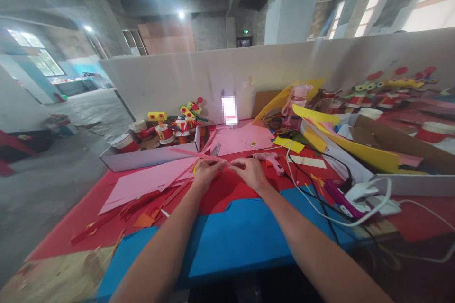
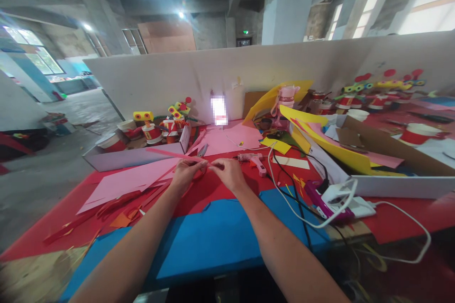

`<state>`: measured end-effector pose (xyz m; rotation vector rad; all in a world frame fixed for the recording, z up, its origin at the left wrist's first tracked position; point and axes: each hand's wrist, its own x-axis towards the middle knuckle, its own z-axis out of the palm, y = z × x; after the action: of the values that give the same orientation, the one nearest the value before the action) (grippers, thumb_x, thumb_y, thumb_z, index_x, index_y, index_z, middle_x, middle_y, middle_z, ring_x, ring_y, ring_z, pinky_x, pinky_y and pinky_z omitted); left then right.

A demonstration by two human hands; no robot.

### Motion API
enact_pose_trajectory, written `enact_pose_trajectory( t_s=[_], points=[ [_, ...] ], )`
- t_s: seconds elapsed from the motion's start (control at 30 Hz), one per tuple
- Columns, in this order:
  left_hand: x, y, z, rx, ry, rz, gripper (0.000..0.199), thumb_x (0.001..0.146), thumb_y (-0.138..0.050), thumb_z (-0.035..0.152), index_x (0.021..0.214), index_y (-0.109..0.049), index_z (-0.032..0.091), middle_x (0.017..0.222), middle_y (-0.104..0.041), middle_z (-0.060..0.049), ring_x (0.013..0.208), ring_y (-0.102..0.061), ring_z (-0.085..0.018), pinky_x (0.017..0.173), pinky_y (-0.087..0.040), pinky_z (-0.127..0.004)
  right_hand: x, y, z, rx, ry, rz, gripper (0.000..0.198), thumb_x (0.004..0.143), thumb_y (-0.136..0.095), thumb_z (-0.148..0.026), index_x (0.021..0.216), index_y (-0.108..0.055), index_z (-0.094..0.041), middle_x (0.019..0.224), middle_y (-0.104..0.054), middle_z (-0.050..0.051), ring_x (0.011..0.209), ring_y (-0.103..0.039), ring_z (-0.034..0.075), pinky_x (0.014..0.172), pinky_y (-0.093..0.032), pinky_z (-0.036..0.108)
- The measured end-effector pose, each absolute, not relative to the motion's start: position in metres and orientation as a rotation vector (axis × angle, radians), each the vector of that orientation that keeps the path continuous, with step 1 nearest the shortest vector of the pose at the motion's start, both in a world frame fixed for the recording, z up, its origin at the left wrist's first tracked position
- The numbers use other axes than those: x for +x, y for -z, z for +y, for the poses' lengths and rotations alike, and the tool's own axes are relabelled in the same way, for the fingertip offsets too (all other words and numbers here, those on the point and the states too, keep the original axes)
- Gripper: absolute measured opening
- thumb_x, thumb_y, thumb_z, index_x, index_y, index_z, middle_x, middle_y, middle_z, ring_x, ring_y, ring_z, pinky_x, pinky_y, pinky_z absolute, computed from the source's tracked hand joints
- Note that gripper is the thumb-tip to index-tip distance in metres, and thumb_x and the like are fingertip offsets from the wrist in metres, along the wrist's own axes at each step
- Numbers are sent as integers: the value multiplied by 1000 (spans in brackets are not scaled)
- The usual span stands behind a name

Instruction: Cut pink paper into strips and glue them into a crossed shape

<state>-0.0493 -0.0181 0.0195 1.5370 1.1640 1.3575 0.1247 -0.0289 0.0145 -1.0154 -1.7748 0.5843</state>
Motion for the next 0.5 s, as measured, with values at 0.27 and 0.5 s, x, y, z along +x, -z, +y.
enact_pose_trajectory(
  t_s=[0.27,0.5],
  points=[
    [-51,-23,-19,1458,-1393,1131,30,65,-78,40,54,-68,14,50,-61,-4,49,-51,-12,51,-39,-26,128,-14,-27,-1019,-559,-1824,11,85,-67,-24,87,-78,-21,87,-78,6,79,-72,21,70,-51,28],
    [-50,-22,-18,1427,-1402,1133,32,63,-80,42,55,-68,13,51,-61,-4,51,-52,-12,54,-41,-25,127,-16,-29,-1034,-585,-1809,15,86,-64,-23,79,-77,-21,80,-78,4,73,-71,19,66,-50,26]
  ],
)
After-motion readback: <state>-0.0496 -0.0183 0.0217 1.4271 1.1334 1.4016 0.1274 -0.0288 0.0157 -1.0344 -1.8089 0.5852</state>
